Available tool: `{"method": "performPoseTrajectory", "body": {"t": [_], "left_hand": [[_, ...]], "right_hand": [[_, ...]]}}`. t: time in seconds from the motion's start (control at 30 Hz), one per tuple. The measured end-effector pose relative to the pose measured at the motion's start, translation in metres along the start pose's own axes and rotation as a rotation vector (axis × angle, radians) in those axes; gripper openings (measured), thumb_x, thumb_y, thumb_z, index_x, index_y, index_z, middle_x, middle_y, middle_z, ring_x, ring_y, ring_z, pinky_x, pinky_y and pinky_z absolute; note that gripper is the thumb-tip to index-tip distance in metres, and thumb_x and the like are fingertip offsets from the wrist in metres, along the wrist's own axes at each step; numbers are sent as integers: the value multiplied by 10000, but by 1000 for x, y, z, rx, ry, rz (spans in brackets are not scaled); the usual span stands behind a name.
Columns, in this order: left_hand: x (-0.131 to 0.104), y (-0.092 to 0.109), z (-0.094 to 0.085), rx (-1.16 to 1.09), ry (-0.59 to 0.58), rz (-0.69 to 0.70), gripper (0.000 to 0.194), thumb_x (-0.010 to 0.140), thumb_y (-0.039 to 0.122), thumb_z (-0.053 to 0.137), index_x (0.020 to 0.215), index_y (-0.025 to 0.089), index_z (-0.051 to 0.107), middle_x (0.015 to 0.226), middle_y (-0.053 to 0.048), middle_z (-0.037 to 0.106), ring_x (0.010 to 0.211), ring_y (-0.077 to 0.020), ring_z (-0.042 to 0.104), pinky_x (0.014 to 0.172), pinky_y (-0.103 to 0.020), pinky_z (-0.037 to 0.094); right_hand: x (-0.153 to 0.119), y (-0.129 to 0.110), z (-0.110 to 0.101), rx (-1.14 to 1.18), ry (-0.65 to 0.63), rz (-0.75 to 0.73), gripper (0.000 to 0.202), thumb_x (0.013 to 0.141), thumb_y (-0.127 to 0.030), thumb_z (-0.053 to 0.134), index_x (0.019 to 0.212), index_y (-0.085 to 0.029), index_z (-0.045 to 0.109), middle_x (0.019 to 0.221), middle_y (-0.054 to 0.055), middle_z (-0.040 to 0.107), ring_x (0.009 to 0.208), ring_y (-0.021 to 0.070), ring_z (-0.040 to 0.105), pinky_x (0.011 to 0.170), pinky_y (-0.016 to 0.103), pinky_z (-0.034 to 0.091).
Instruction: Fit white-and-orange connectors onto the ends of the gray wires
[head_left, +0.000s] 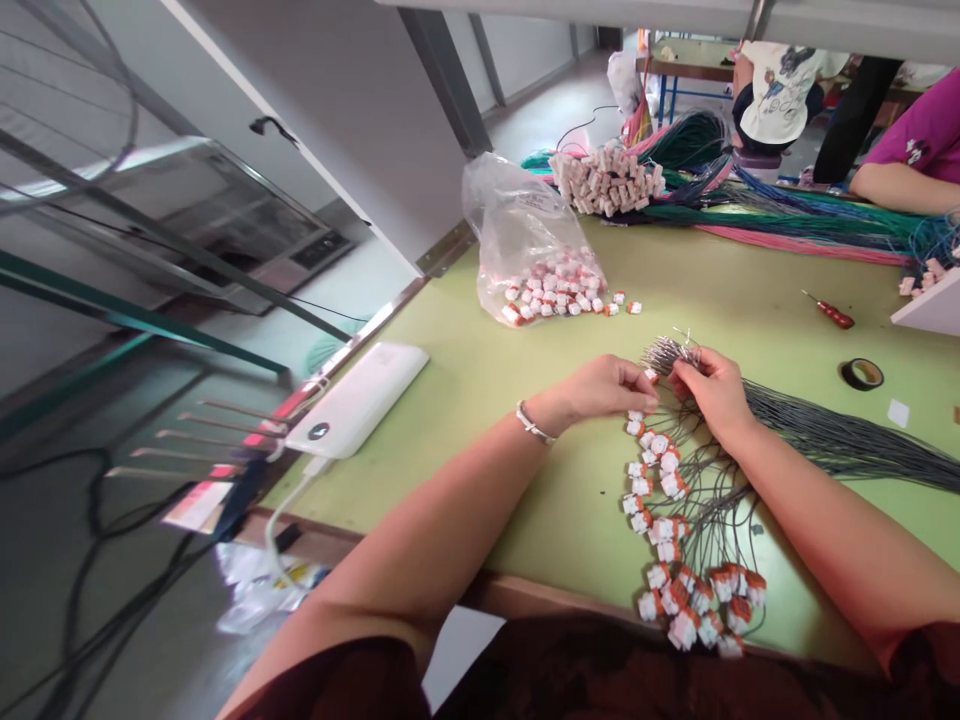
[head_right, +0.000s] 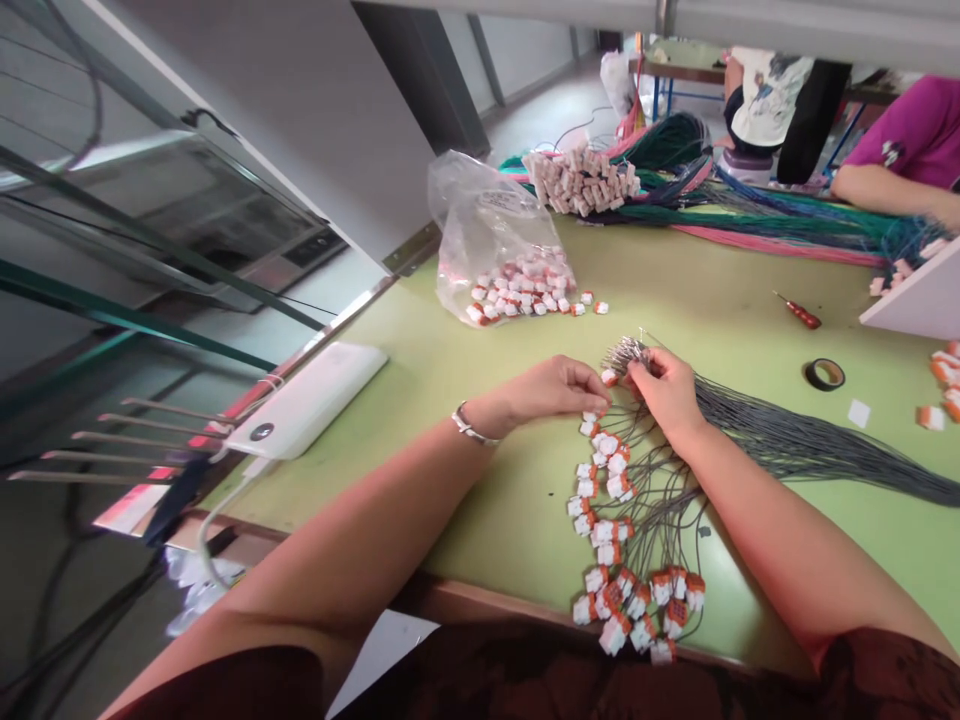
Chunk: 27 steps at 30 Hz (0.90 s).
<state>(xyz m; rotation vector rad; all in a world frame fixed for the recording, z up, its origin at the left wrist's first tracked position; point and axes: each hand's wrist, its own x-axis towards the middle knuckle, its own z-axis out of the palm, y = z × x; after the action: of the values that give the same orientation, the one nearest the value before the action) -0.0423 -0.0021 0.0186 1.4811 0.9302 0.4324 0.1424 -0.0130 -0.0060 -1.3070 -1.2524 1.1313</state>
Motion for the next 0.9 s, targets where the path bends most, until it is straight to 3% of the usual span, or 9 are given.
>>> {"method": "performPoseTrajectory", "body": {"t": [0.07, 0.1, 0.23, 0.27, 0.4, 0.5, 0.6, 0.7, 0.9], "left_hand": [[1, 4, -12, 163, -78, 33, 140, 729, 258, 708, 790, 134, 727, 714, -28, 693, 635, -109, 588, 632, -232, 467], [5, 4, -17, 250, -30, 50, 158, 749, 281, 689, 797, 137, 733, 734, -35, 697, 667, -127, 597, 665, -252, 475], [47, 1, -41, 687, 576, 232, 250, 801, 209, 614, 1018, 147, 721, 1005, -93, 698, 898, -194, 608, 853, -326, 468], [60, -1, -46, 802, 618, 299, 315, 822, 181, 580, 1114, 147, 691, 1124, -113, 669, 1004, -213, 585, 926, -347, 441], [99, -10, -56, 1149, 459, 279, 322, 868, 93, 438, 1029, 107, 716, 1029, -152, 682, 1019, -242, 569, 957, -378, 413], [104, -14, -52, 1229, 459, 206, 327, 835, 46, 430, 952, 97, 731, 937, -161, 673, 1012, -257, 571, 904, -360, 433], [90, -14, -44, 1063, 588, 212, 385, 819, 42, 447, 1093, 125, 705, 1010, -143, 661, 1022, -244, 583, 896, -344, 448], [64, -9, -33, 634, 650, 145, 377, 801, 69, 501, 1120, 138, 691, 936, -104, 675, 897, -209, 625, 845, -338, 489], [16, 2, -5, -416, 409, -119, 77, 776, 95, 627, 851, 108, 640, 690, -42, 666, 545, -95, 603, 618, -241, 510]], "right_hand": [[1, 0, 1, 51, -2, 34, 154, 646, -343, 656, 660, -209, 580, 587, 5, 621, 515, 134, 498, 508, 282, 411], [1, 0, 1, 75, -11, 44, 153, 635, -330, 664, 699, -210, 595, 586, 0, 621, 504, 131, 487, 499, 280, 402], [0, 0, 2, 125, -29, 38, 184, 614, -292, 670, 758, -207, 593, 581, -14, 619, 483, 111, 453, 490, 264, 372], [0, 0, 1, 110, -34, 33, 158, 622, -295, 664, 724, -203, 586, 585, -8, 619, 486, 106, 448, 491, 262, 366], [1, 2, 0, 42, -48, 36, 150, 657, -315, 636, 619, -198, 549, 531, -20, 543, 481, 98, 416, 473, 256, 339], [2, 5, -1, 20, -49, 35, 161, 646, -321, 632, 609, -202, 530, 502, -50, 440, 471, 92, 373, 451, 252, 314], [3, 8, -1, -5, -37, 35, 166, 645, -337, 622, 623, -201, 530, 528, -54, 414, 477, 89, 355, 451, 252, 303], [4, 9, 0, -31, -23, 13, 155, 637, -332, 611, 634, -197, 534, 545, -49, 431, 494, 88, 345, 475, 255, 293], [1, 8, 1, -38, -45, -49, 110, 603, -279, 576, 612, -204, 495, 530, -60, 396, 506, 87, 307, 504, 256, 274]]}}
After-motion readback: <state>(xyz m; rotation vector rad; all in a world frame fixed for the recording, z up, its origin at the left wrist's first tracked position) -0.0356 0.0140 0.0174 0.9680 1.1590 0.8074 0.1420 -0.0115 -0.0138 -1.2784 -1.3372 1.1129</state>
